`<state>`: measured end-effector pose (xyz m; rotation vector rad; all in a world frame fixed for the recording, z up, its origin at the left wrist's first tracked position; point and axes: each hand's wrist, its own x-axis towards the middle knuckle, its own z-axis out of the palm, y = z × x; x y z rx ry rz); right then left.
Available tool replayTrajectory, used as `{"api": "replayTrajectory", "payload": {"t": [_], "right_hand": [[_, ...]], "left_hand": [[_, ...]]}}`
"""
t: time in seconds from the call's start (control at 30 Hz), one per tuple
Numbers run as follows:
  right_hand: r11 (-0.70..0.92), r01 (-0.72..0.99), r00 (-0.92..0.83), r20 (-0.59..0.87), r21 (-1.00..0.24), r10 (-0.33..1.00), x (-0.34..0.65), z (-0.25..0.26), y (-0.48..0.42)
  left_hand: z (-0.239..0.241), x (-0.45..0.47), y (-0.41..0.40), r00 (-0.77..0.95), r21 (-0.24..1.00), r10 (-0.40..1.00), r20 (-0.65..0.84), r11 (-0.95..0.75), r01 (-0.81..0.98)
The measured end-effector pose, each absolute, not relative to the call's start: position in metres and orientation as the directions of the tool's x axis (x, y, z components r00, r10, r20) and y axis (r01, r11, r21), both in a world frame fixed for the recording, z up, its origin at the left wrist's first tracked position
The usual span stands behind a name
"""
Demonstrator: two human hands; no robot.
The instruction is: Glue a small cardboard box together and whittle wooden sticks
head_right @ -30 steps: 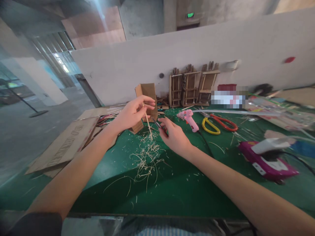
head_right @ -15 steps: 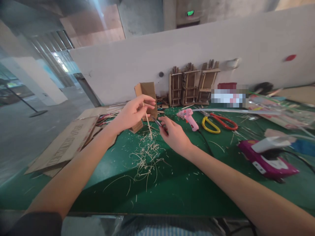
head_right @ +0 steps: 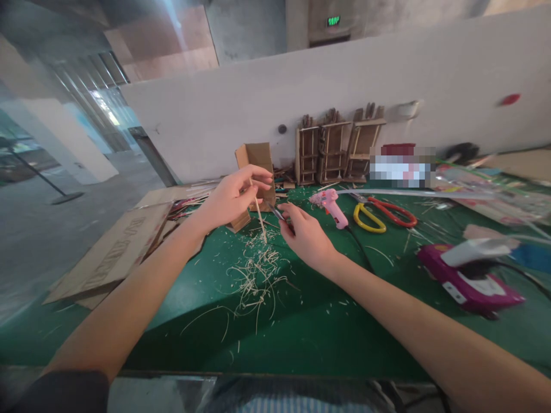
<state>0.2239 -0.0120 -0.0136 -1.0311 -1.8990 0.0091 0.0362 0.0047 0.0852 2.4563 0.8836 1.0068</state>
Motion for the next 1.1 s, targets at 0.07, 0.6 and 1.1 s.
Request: {"api": "replayTrajectory", "payload": {"t": [0.07,0.6,1.1], "right_hand": [[0.651,0.649,-0.201,0.736,-0.395,0.646,0.225,-0.014,-0.011],[0.636,0.665,-0.212,0.719,-0.390,0.662,0.230,-0.022,-0.003],[0.747,0.614,-0.410,0.705,-0.255,0.579,0.234,-0.016,-0.013]], "left_hand": [[0.085,0.036,0.005,0.555,0.520,0.662,0.504,-0.746,0.417],[0.079,0.030,0.016,0.529,0.551,0.673,0.517,-0.735,0.396],[0.077,0.025,0.022,0.496,0.553,0.706,0.505,-0.706,0.441]]}}
